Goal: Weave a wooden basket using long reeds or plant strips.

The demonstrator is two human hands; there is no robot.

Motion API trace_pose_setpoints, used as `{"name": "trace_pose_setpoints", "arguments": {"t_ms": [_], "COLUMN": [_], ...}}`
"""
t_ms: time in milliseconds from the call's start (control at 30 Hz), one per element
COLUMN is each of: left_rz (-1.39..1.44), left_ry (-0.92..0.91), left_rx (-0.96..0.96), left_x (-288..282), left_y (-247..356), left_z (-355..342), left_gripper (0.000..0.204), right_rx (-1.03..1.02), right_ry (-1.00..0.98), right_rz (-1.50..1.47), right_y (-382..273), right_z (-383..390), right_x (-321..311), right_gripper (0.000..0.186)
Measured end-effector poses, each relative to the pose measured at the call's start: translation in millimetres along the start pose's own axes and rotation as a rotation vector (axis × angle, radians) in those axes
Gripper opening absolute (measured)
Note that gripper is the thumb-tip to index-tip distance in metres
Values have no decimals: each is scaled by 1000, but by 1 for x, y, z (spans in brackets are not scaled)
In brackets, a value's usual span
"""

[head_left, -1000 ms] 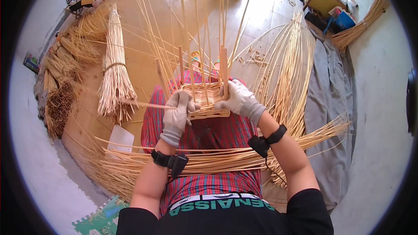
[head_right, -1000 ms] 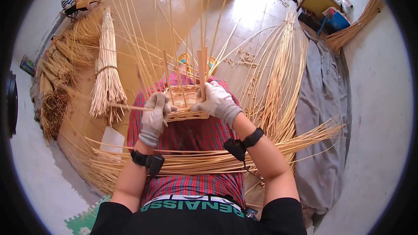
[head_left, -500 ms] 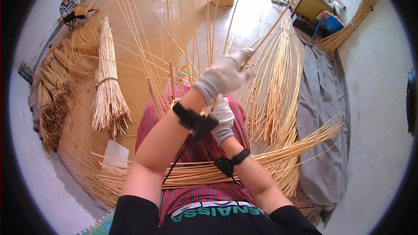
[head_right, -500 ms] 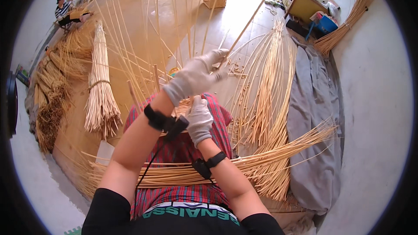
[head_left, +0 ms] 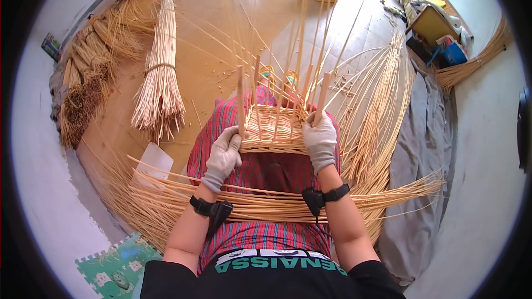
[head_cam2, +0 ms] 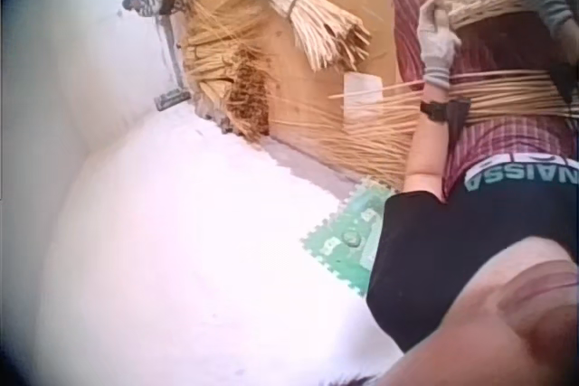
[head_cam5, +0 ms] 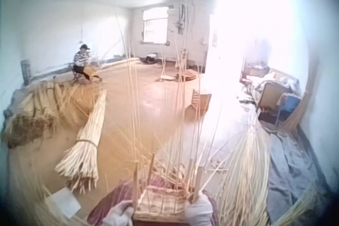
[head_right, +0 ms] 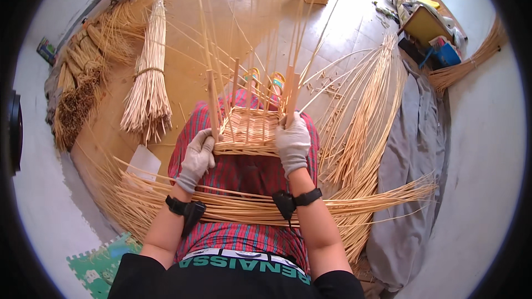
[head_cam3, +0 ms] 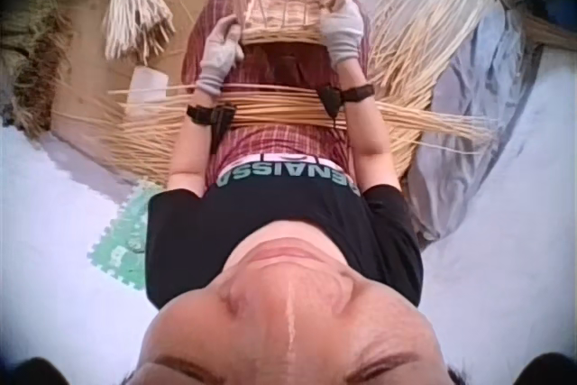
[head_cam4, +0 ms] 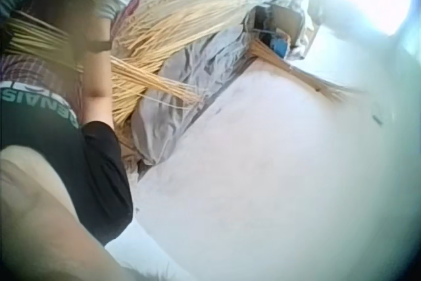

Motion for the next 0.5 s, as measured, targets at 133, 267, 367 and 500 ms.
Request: {"name": "trace_pose_setpoints", "arguments": {"t_ms": [133,267,367,500], "left_rz": [28,73,79,131], "left_ry": [-238,-416,-443,-444], "left_rx": [-44,-92,-167,-147], "left_x": [1,13,9,14], "left_y": [6,15,4,8], "left_z": [2,4,-5,-6], "left_gripper": [32,37,38,37], "right_rx": [179,-185,-493,-757], "right_ry": [-7,160,-18,-201], "right_rz": [-292,-375,-55,257], "right_y": [-15,-46,-94,-95], "right_z": [14,43,69,80], "right_x": [-19,-61,-34,-1], "right_gripper": [30,25,37,52]}}
Point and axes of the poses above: each hand's wrist, its own z-axis away from the middle knuckle, its own x-axis out of the palm, y = z × x, the point moved 10 cm from there along -z, towards the middle knuckle, and after that the axes turned 12 degrees about y, right-handed, at the moved point
